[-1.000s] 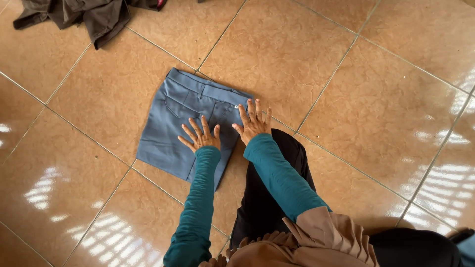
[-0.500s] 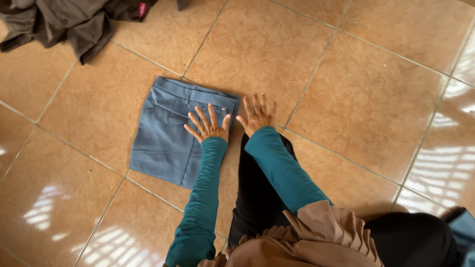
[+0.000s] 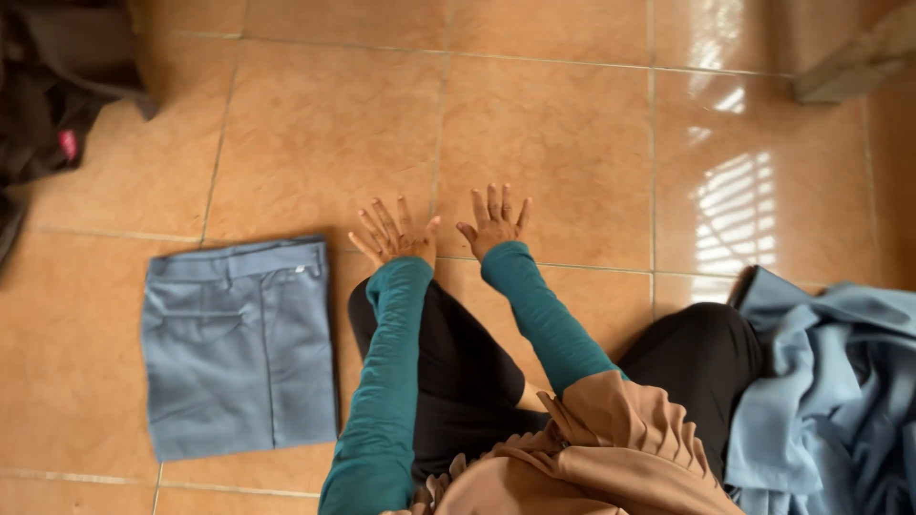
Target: The person sits on a tiled floor and folds several pairs of grey trousers by hand. They smooth out the fabric, fold the legs together, and then fold the trousers into neat rectangular stacks, placing each completed pair aside.
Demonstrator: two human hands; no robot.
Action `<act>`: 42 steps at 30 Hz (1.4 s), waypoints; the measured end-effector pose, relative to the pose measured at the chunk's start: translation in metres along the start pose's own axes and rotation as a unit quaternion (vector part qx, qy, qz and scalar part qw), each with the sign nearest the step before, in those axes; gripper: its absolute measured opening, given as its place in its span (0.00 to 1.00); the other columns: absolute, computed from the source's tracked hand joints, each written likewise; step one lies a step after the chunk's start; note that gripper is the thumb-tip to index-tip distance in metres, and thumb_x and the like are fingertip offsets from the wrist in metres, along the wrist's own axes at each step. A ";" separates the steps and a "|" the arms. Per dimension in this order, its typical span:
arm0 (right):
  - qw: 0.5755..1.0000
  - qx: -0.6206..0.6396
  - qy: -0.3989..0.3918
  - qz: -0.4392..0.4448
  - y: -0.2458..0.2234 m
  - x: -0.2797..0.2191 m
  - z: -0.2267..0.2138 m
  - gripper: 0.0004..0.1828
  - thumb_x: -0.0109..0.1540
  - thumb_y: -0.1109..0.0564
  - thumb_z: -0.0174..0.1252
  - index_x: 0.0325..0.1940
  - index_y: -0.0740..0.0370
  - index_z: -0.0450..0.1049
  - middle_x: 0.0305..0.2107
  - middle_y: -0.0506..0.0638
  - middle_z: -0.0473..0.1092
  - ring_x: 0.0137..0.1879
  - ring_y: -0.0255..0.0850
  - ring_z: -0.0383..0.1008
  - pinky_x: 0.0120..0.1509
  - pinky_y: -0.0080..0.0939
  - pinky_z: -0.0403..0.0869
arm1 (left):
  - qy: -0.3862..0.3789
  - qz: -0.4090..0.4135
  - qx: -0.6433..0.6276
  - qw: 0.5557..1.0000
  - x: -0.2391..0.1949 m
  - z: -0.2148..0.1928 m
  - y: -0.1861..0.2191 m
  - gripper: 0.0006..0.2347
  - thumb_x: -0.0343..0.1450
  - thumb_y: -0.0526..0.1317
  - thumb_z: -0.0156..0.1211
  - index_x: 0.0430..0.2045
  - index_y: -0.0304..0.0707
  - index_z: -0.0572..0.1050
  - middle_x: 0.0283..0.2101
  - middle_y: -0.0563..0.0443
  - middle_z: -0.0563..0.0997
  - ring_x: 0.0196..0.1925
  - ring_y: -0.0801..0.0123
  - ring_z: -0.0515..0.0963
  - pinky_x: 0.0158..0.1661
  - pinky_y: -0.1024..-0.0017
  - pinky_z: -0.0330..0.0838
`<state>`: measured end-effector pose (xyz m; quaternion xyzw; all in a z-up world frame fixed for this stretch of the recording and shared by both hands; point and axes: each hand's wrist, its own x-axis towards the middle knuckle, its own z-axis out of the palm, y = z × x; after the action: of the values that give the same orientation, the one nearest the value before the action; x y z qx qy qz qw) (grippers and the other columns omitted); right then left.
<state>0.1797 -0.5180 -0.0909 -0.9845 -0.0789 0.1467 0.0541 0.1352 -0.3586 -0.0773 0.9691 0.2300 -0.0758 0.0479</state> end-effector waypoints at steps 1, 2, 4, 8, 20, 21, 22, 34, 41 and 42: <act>1.000 -0.001 0.003 0.005 0.005 0.001 0.003 0.43 0.68 0.21 0.27 0.82 0.38 0.36 0.79 0.47 0.32 0.83 0.49 0.19 0.79 0.71 0.17 | -0.001 0.002 0.016 1.000 0.000 0.002 0.004 0.36 0.74 0.73 0.21 0.75 0.65 0.30 0.78 0.49 0.22 0.76 0.43 0.17 0.68 0.34 0.11; 1.000 -0.002 0.005 0.011 0.011 0.002 0.005 0.43 0.68 0.21 0.27 0.82 0.38 0.36 0.79 0.46 0.33 0.83 0.49 0.19 0.79 0.71 0.17 | -0.001 0.004 0.032 0.999 -0.001 0.005 0.008 0.36 0.74 0.73 0.21 0.75 0.65 0.30 0.77 0.48 0.22 0.76 0.42 0.16 0.67 0.33 0.11; 1.000 0.001 0.005 0.027 0.027 0.002 0.004 0.43 0.68 0.22 0.25 0.82 0.38 0.34 0.79 0.46 0.32 0.83 0.49 0.18 0.78 0.72 0.16 | -0.009 0.028 0.023 0.999 0.002 0.014 0.024 0.36 0.73 0.74 0.20 0.74 0.66 0.28 0.77 0.48 0.21 0.75 0.43 0.15 0.67 0.34 0.09; 0.997 0.008 0.022 0.072 0.080 -0.008 -0.002 0.41 0.70 0.24 0.24 0.83 0.40 0.33 0.79 0.47 0.31 0.83 0.50 0.20 0.78 0.72 0.17 | -0.036 0.094 0.016 0.995 -0.006 0.035 0.086 0.36 0.73 0.73 0.22 0.74 0.66 0.29 0.77 0.49 0.21 0.76 0.41 0.16 0.68 0.37 0.09; 0.943 0.047 0.064 0.323 0.310 -0.116 -0.021 0.41 0.70 0.25 0.27 0.83 0.42 0.40 0.79 0.48 0.40 0.84 0.50 0.27 0.81 0.70 0.24 | -0.108 0.352 -0.002 0.930 -0.151 0.033 0.325 0.30 0.78 0.64 0.24 0.76 0.60 0.38 0.79 0.47 0.28 0.78 0.42 0.23 0.71 0.43 0.12; 0.938 0.048 0.067 0.337 0.330 -0.124 -0.016 0.41 0.70 0.25 0.27 0.83 0.42 0.40 0.79 0.48 0.40 0.84 0.50 0.27 0.81 0.70 0.24 | -0.109 0.366 -0.001 0.924 -0.165 0.030 0.338 0.30 0.78 0.64 0.24 0.76 0.60 0.38 0.79 0.47 0.28 0.78 0.42 0.23 0.71 0.43 0.12; 0.931 0.050 0.073 0.354 0.347 -0.132 -0.011 0.41 0.69 0.23 0.25 0.82 0.39 0.38 0.79 0.47 0.38 0.84 0.49 0.26 0.81 0.72 0.25 | -0.122 0.376 0.008 0.919 -0.178 0.028 0.349 0.30 0.77 0.65 0.22 0.75 0.61 0.38 0.79 0.47 0.28 0.78 0.42 0.22 0.71 0.43 0.12; 0.771 0.123 0.256 0.569 0.498 -0.289 -0.023 0.43 0.68 0.22 0.39 0.81 0.37 0.42 0.78 0.52 0.37 0.82 0.49 0.38 0.79 0.70 0.46 | -0.242 0.514 -0.012 0.823 -0.323 0.053 0.442 0.37 0.72 0.71 0.23 0.75 0.54 0.41 0.78 0.43 0.40 0.79 0.46 0.38 0.73 0.44 0.23; 0.627 0.255 0.446 0.586 0.660 -0.247 0.071 0.68 0.50 0.48 0.76 0.83 0.37 0.36 0.76 0.63 0.34 0.81 0.58 0.45 0.81 0.52 0.62 | -0.286 0.591 -0.102 0.747 -0.342 0.124 0.460 0.34 0.70 0.41 0.59 0.73 0.59 0.52 0.72 0.44 0.56 0.70 0.49 0.67 0.64 0.56 0.68; 0.626 0.258 0.447 0.585 0.674 -0.234 0.089 0.68 0.50 0.48 0.76 0.83 0.37 0.36 0.76 0.63 0.34 0.81 0.58 0.45 0.81 0.52 0.62 | -0.285 0.590 -0.100 0.749 -0.333 0.136 0.463 0.34 0.70 0.41 0.59 0.73 0.59 0.52 0.72 0.44 0.56 0.70 0.49 0.67 0.64 0.56 0.68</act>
<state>0.0260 -1.2123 -0.1969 -0.7143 0.5882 -0.2959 0.2372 0.0341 -0.9340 -0.1275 0.8348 -0.4061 -0.2813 0.2432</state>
